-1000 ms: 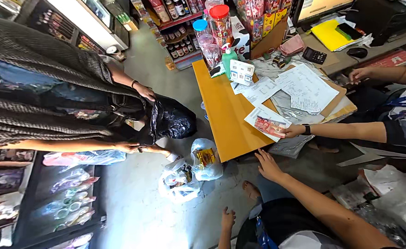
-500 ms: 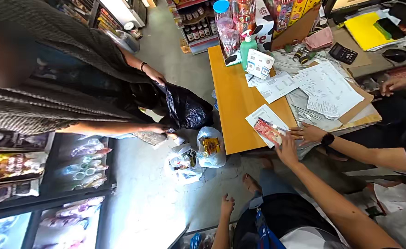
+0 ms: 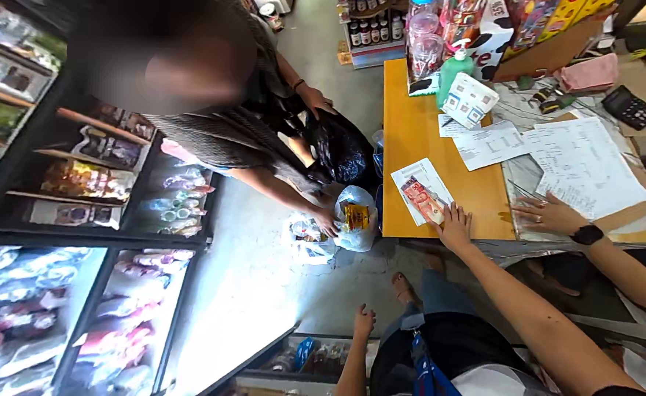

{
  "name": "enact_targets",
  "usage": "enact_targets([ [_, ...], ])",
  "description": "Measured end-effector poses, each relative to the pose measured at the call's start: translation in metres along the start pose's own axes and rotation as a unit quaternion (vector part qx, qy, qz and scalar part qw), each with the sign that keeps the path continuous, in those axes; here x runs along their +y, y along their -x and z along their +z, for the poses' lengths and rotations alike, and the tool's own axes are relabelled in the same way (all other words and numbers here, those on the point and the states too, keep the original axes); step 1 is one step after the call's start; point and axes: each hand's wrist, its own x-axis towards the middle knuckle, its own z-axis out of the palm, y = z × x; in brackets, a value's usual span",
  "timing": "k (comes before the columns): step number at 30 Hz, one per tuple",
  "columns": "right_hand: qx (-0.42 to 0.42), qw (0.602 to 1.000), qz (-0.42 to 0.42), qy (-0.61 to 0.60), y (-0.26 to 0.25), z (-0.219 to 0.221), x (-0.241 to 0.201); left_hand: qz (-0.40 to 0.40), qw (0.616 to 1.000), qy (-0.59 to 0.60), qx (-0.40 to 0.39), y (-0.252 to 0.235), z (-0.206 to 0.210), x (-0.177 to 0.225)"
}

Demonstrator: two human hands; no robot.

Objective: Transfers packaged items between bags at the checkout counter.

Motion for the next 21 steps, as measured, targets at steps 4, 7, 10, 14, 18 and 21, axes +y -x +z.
enact_targets([
  [4,-0.022,1.0,0.0,0.008,-0.021,-0.008,-0.036,-0.007,1.0,0.026,0.006,0.002,-0.004,-0.007],
  [7,-0.032,0.999,0.0,0.01,-0.033,-0.012,-0.053,-0.006,0.999,0.031,0.009,0.002,-0.008,-0.014],
  [10,-0.04,0.999,0.003,0.011,-0.042,-0.015,-0.058,-0.012,0.999,0.039,0.009,0.007,-0.01,-0.021],
  [14,-0.024,1.0,0.01,-0.015,-0.04,-0.023,-0.061,-0.018,0.998,0.056,0.003,0.004,-0.022,-0.029],
  [18,0.023,0.996,-0.025,-0.082,-0.018,-0.03,-0.07,-0.013,0.999,0.034,0.016,-0.021,-0.07,-0.034],
  [21,0.042,0.99,-0.069,-0.117,0.008,-0.038,-0.078,-0.035,0.998,0.035,0.047,-0.032,-0.104,-0.03],
])
